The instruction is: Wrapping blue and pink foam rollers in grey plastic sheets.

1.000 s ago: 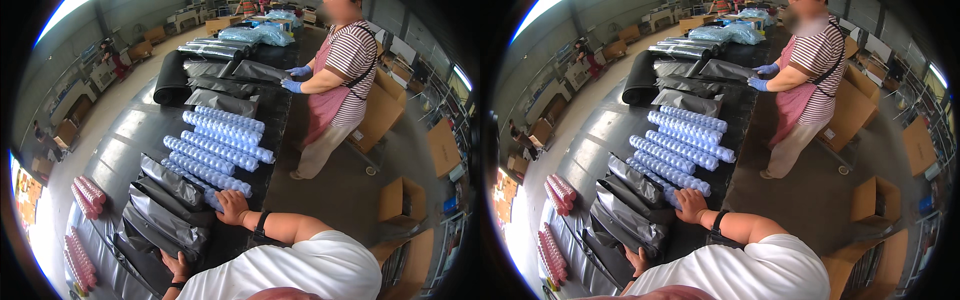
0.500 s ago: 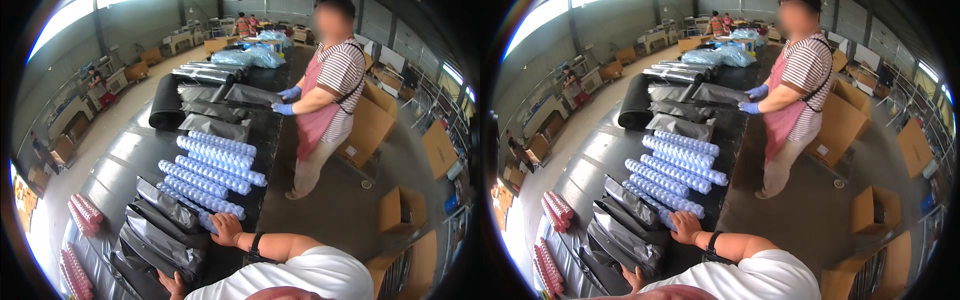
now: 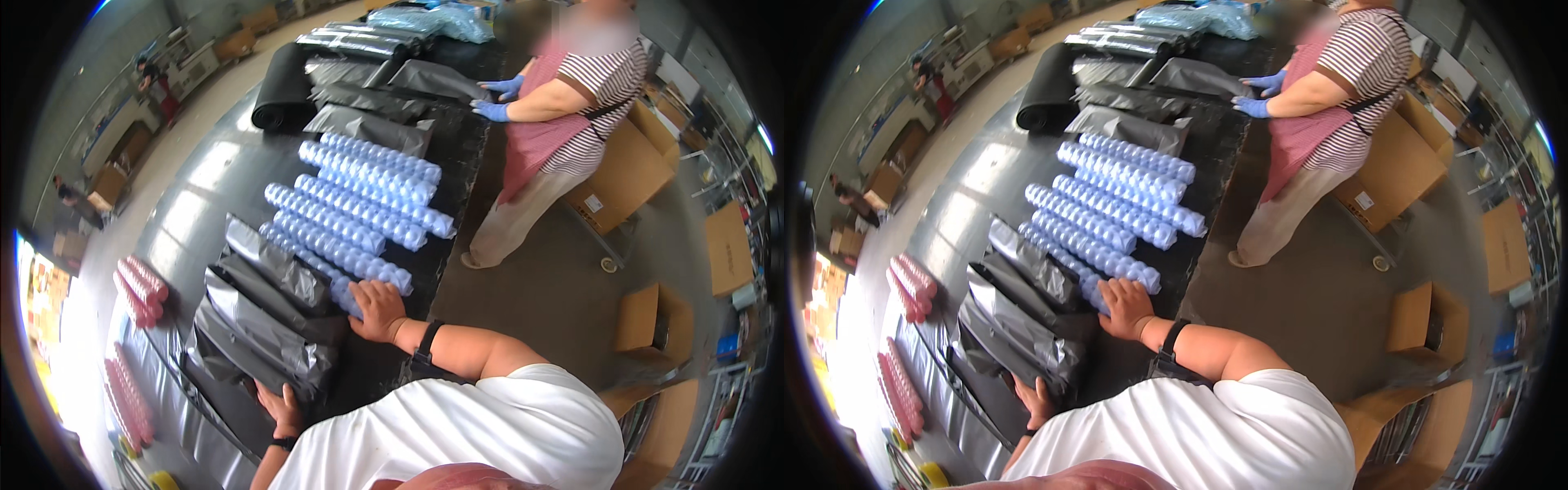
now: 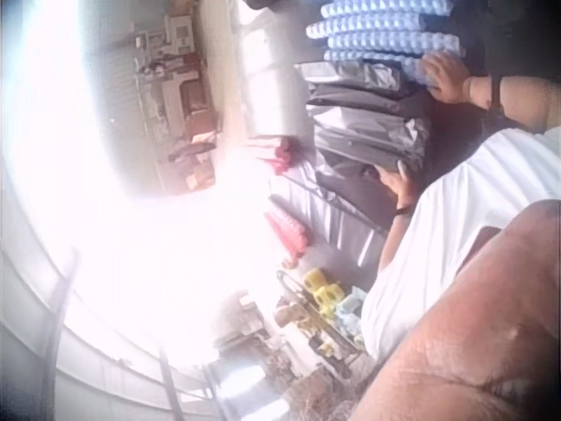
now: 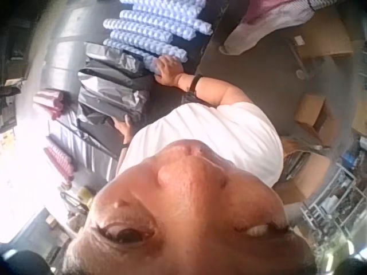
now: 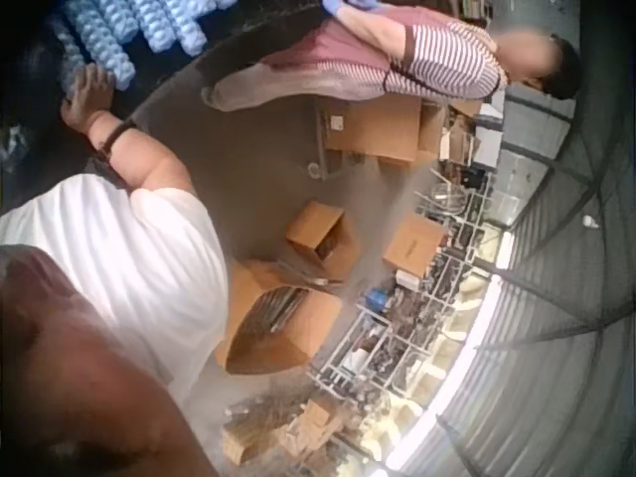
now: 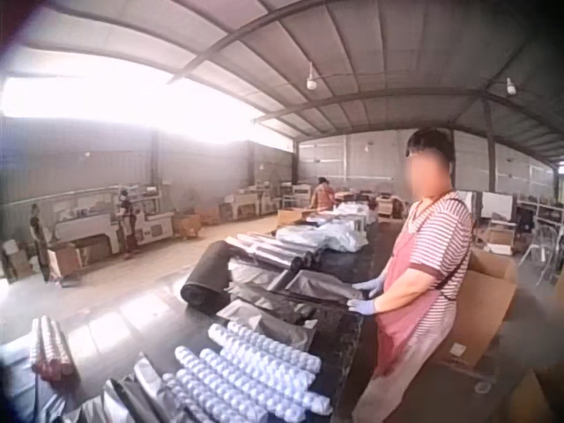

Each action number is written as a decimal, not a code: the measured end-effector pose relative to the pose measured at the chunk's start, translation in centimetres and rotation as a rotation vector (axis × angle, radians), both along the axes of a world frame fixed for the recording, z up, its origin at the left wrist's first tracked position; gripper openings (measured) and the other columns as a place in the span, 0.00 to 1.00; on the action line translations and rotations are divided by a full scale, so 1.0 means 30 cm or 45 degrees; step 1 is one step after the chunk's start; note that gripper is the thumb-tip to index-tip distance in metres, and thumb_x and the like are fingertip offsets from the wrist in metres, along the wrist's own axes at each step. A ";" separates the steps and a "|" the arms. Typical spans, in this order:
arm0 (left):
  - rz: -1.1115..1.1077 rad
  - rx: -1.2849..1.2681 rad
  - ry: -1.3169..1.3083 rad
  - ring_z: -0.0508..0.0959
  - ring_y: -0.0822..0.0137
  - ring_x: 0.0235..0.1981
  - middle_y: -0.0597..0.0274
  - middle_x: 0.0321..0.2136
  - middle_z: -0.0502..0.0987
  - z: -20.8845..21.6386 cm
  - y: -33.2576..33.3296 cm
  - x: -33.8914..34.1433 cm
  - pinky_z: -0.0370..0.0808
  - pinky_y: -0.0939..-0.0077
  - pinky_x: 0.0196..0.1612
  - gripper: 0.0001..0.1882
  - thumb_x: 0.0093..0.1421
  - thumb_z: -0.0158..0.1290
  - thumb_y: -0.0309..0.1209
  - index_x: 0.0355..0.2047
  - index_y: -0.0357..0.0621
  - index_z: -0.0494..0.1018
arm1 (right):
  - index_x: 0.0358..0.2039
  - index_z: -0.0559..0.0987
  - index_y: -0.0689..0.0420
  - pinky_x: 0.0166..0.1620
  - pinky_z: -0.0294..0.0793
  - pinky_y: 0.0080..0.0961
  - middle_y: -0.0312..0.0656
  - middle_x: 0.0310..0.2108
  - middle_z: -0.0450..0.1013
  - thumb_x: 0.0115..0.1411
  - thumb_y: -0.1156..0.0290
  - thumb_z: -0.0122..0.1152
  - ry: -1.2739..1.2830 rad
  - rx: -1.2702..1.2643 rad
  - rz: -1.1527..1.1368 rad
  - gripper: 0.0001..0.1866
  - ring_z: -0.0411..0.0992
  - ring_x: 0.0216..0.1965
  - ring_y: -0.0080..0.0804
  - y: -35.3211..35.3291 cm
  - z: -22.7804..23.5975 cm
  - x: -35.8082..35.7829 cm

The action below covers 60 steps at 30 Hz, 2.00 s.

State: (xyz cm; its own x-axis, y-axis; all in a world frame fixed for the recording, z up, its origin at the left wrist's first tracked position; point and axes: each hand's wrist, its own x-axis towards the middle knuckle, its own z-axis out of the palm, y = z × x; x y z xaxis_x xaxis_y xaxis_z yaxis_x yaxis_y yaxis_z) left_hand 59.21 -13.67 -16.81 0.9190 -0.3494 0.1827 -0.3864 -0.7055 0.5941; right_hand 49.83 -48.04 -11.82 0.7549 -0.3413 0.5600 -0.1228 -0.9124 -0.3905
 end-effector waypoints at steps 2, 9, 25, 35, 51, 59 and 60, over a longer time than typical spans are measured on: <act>0.050 0.052 0.023 0.54 0.40 0.66 0.36 0.65 0.54 -0.026 0.051 -0.001 0.47 0.52 0.68 0.47 0.57 0.48 0.52 0.67 0.32 0.48 | 0.54 0.72 0.58 0.44 0.64 0.40 0.43 0.45 0.70 0.43 0.56 0.67 0.024 -0.001 0.013 0.37 0.68 0.45 0.41 0.026 -0.013 0.003; 0.068 0.106 0.053 0.52 0.40 0.67 0.39 0.66 0.54 -0.036 0.042 0.005 0.46 0.52 0.69 0.49 0.57 0.46 0.57 0.68 0.34 0.48 | 0.54 0.72 0.56 0.45 0.63 0.38 0.40 0.44 0.69 0.44 0.56 0.67 0.039 -0.004 -0.018 0.36 0.67 0.46 0.39 0.025 -0.008 0.005; 0.055 0.115 0.026 0.51 0.42 0.68 0.39 0.67 0.53 -0.040 0.039 0.006 0.45 0.53 0.69 0.48 0.59 0.45 0.57 0.68 0.33 0.48 | 0.54 0.72 0.57 0.47 0.62 0.38 0.41 0.46 0.69 0.43 0.56 0.68 0.042 -0.010 -0.030 0.36 0.67 0.47 0.39 0.024 -0.014 0.001; 0.103 0.141 0.039 0.51 0.45 0.69 0.39 0.66 0.54 -0.007 0.033 -0.019 0.45 0.53 0.69 0.46 0.56 0.52 0.47 0.67 0.33 0.49 | 0.58 0.68 0.58 0.47 0.63 0.39 0.42 0.46 0.69 0.43 0.56 0.68 0.167 -0.109 -0.059 0.41 0.67 0.48 0.41 0.055 0.001 0.022; 0.236 -0.394 0.255 0.53 0.43 0.68 0.33 0.66 0.51 0.256 -0.009 0.142 0.54 0.63 0.68 0.54 0.54 0.62 0.49 0.66 0.23 0.47 | 0.51 0.69 0.68 0.51 0.71 0.31 0.46 0.46 0.72 0.40 0.73 0.68 0.349 1.373 0.295 0.35 0.71 0.47 0.34 -0.048 0.202 -0.107; 0.278 -0.176 0.185 0.49 0.41 0.68 0.42 0.70 0.43 0.138 -0.234 0.172 0.50 0.53 0.68 0.53 0.56 0.59 0.51 0.69 0.33 0.43 | 0.61 0.62 0.64 0.54 0.69 0.32 0.43 0.49 0.69 0.43 0.70 0.69 -0.049 1.262 0.342 0.44 0.69 0.49 0.32 0.072 0.328 -0.406; 0.238 -0.180 0.160 0.48 0.41 0.69 0.40 0.70 0.43 0.119 -0.221 0.187 0.49 0.55 0.69 0.53 0.55 0.59 0.50 0.68 0.32 0.43 | 0.61 0.62 0.64 0.55 0.69 0.32 0.42 0.49 0.69 0.43 0.70 0.69 -0.044 1.183 0.354 0.43 0.69 0.49 0.32 0.119 0.304 -0.428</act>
